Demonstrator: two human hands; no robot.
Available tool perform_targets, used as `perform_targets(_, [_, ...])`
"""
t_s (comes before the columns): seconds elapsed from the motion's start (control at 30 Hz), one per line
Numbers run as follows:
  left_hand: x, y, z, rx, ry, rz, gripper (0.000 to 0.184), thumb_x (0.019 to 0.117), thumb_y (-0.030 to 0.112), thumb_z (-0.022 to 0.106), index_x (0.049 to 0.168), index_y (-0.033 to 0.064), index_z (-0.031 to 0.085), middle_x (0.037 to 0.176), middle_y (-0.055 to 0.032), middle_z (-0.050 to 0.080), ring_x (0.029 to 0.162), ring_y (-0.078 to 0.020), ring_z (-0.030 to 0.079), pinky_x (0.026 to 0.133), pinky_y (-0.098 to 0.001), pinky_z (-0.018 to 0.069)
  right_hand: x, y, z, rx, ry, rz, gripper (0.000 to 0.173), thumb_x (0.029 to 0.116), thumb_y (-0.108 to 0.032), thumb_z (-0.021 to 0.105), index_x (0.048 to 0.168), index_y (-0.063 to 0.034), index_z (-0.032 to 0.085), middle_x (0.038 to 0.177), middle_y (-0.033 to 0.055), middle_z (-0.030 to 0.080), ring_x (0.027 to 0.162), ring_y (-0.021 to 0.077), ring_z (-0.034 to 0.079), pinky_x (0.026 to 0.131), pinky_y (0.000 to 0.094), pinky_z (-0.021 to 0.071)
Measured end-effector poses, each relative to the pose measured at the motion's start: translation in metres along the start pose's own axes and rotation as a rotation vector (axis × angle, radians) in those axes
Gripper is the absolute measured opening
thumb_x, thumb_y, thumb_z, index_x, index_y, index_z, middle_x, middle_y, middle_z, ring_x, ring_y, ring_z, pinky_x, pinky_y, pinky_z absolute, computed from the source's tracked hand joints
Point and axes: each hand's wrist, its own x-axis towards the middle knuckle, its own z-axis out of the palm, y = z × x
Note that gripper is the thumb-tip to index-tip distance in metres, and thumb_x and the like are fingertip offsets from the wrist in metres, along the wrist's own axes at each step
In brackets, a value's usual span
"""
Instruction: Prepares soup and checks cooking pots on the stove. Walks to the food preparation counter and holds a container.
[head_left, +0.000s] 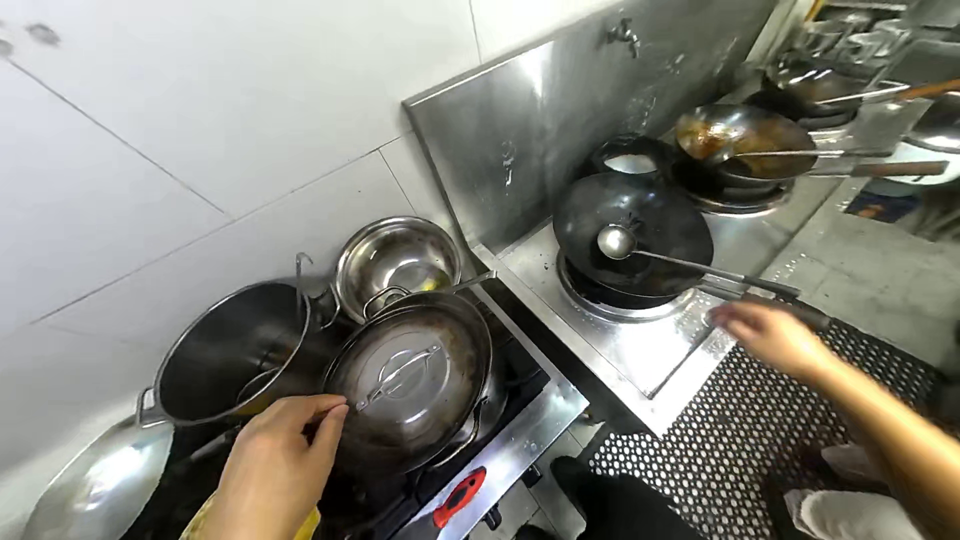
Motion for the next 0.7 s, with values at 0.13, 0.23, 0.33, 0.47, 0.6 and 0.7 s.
perform_targets(0.13, [0.031, -0.009, 0.019, 0.107, -0.099, 0.043, 0.017, 0.0948, 0.019, 0.069, 0.106, 0.0105, 0.078, 0.110, -0.0134, 0.072, 0.108, -0.0365, 0.066, 0.096, -0.0619, 0.0511, 0.073, 0.079, -0.041, -0.203, 0.107, 0.286, 0.031, 0.1036, -0.023, 0.060, 0.127, -0.0040, 0.068, 0.119, 0.0325, 0.066, 0.113, 0.0563, 0.061, 0.092, 0.0783, 0.0440])
perform_targets(0.23, [0.042, 0.000, 0.028, 0.214, -0.226, 0.011, 0.022, 0.0954, 0.022, 0.071, 0.114, 0.0106, 0.077, 0.118, -0.0127, 0.071, 0.119, -0.0373, 0.062, 0.102, -0.0595, 0.0495, 0.114, 0.130, -0.034, -0.304, -0.011, 0.374, 0.045, 0.0987, -0.024, 0.066, 0.137, -0.0006, 0.061, 0.135, 0.0361, 0.057, 0.126, 0.0590, 0.052, 0.097, 0.0794, 0.0400])
perform_targets(0.33, [0.046, 0.002, 0.032, 0.257, -0.270, 0.005, 0.019, 0.0969, 0.023, 0.069, 0.111, 0.0135, 0.078, 0.116, -0.0080, 0.072, 0.118, -0.0323, 0.063, 0.101, -0.0555, 0.0511, 0.142, 0.142, -0.022, -0.334, -0.230, 0.462, 0.040, 0.1033, -0.023, 0.059, 0.135, 0.0021, 0.060, 0.122, 0.0348, 0.064, 0.117, 0.0541, 0.060, 0.095, 0.0725, 0.0449])
perform_targets(0.47, [0.053, 0.007, 0.038, 0.260, -0.292, -0.001, 0.017, 0.0956, 0.021, 0.070, 0.108, 0.0127, 0.078, 0.112, -0.0084, 0.073, 0.114, -0.0313, 0.065, 0.099, -0.0546, 0.0526, 0.156, 0.137, -0.027, -0.235, -0.306, 0.438, 0.040, 0.1081, -0.035, 0.053, 0.112, 0.0024, 0.066, 0.090, 0.0248, 0.066, 0.078, 0.0368, 0.064, 0.073, 0.0575, 0.0523])
perform_targets(0.6, [0.060, 0.008, 0.043, 0.240, -0.342, -0.028, 0.018, 0.0969, 0.022, 0.068, 0.109, 0.0130, 0.078, 0.112, -0.0078, 0.073, 0.113, -0.0303, 0.066, 0.100, -0.0530, 0.0521, 0.162, 0.099, -0.042, -0.078, -0.392, 0.494, 0.052, 0.1090, -0.046, 0.045, 0.101, -0.0023, 0.071, 0.064, 0.0115, 0.058, 0.051, 0.0203, 0.054, 0.054, 0.0389, 0.0504])
perform_targets(0.7, [0.062, 0.009, 0.045, 0.222, -0.367, -0.044, 0.015, 0.0978, 0.022, 0.067, 0.104, 0.0146, 0.079, 0.109, -0.0059, 0.074, 0.113, -0.0282, 0.066, 0.100, -0.0525, 0.0522, 0.166, 0.076, -0.052, -0.149, -0.415, 0.389, 0.047, 0.1084, -0.040, 0.050, 0.089, -0.0014, 0.069, 0.064, 0.0114, 0.060, 0.053, 0.0213, 0.057, 0.056, 0.0396, 0.0519])
